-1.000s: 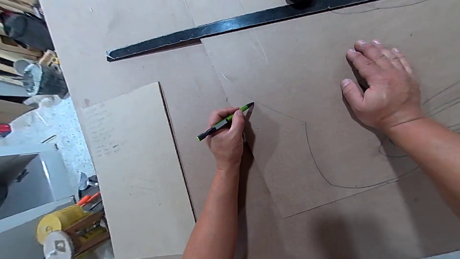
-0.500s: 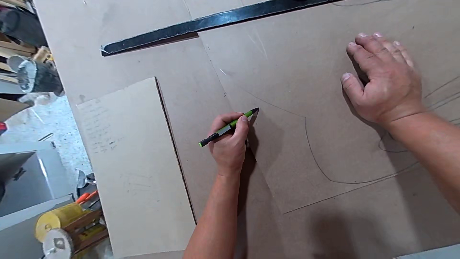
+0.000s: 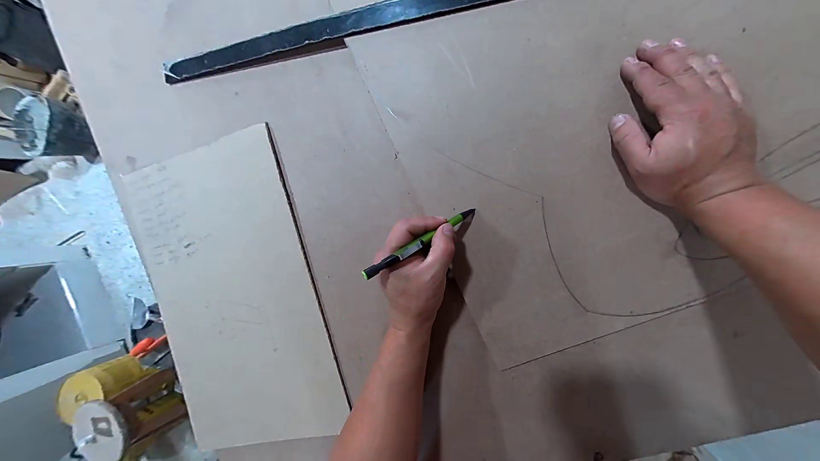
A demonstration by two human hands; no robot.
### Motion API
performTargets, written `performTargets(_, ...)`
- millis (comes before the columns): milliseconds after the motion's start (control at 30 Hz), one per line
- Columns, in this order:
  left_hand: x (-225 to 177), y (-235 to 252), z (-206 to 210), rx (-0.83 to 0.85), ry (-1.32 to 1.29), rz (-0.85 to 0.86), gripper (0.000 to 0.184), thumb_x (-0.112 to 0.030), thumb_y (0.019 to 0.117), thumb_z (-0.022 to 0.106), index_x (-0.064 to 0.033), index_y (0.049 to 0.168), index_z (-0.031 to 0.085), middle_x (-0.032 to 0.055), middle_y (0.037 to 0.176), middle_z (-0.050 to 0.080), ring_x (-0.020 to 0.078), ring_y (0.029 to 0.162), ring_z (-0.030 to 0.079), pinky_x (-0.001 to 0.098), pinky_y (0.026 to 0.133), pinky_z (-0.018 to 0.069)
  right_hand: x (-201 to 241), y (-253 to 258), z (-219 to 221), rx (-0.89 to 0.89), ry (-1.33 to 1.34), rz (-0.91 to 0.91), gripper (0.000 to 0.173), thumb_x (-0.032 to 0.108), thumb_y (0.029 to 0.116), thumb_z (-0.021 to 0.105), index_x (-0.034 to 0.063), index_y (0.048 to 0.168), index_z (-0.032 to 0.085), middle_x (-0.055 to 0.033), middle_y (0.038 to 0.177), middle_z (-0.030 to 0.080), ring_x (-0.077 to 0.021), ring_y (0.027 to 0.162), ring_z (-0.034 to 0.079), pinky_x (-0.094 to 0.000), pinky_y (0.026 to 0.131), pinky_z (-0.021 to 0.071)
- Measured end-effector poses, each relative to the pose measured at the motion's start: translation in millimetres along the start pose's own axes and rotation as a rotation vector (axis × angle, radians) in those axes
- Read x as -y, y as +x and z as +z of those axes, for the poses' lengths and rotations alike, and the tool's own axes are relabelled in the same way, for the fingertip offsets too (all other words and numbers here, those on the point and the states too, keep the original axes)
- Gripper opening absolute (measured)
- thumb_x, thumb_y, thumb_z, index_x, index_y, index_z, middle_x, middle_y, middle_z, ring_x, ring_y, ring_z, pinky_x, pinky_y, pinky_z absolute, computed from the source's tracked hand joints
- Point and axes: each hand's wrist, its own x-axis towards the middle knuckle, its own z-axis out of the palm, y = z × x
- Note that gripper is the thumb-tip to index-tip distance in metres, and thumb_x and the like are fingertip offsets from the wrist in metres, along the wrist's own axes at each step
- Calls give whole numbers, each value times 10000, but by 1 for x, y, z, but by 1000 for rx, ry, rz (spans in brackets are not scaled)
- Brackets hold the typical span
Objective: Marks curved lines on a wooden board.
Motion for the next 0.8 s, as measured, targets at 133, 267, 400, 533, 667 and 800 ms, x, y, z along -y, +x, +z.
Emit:
performTargets(133, 0, -8, -2, 31, -6, 13, 75, -14, 915, 693, 3, 988, 701, 92, 812, 725, 137, 667, 679, 263, 589, 582, 0, 0, 0, -3, 2, -5, 669, 558, 1017, 316, 207, 1571, 446, -22, 1672, 354, -247, 1561, 284, -557, 1272, 180)
performTargets(267, -3, -17, -3, 53, -1, -3, 80, -14, 910, 696, -3, 988, 707, 86, 822, 725, 136, 673, 685, 260, 585, 587, 0, 0, 0, 0, 2, -4, 666, 557, 1018, 309, 215, 1573, 444, -21, 1673, 351, -245, 1563, 280, -555, 1273, 176)
performTargets(400, -9, -25, -7, 87, 38, -53, 94, -66, 942, 708, -44, 1033, 719, 64, 843, 724, 124, 650, 674, 238, 551, 579, 2, -1, -1, 6, -2, -4, 664, 556, 1022, 302, 211, 1572, 444, -24, 1674, 349, -249, 1562, 282, -550, 1272, 180)
performTargets(533, -7, -23, -6, 61, 23, -66, 82, -63, 937, 708, -33, 1012, 713, 77, 837, 725, 142, 675, 686, 257, 575, 588, 0, -1, -1, 5, -1, 1, 668, 571, 1019, 305, 224, 1573, 444, -11, 1673, 352, -240, 1562, 281, -556, 1272, 178)
performTargets(667, -4, -24, -6, 59, 16, -29, 84, -35, 910, 699, -15, 991, 706, 79, 822, 726, 133, 664, 683, 254, 564, 580, 0, -1, -1, 10, 0, 5, 672, 576, 1017, 303, 223, 1571, 447, -16, 1672, 354, -245, 1560, 288, -556, 1271, 185)
performTargets(800, -12, -38, -11, 88, 28, -75, 85, -68, 937, 702, -46, 1020, 705, 74, 823, 717, 136, 598, 657, 250, 497, 562, 0, -1, -1, 5, 0, -3, 670, 571, 1018, 304, 217, 1567, 453, -24, 1668, 361, -248, 1556, 296, -557, 1270, 185)
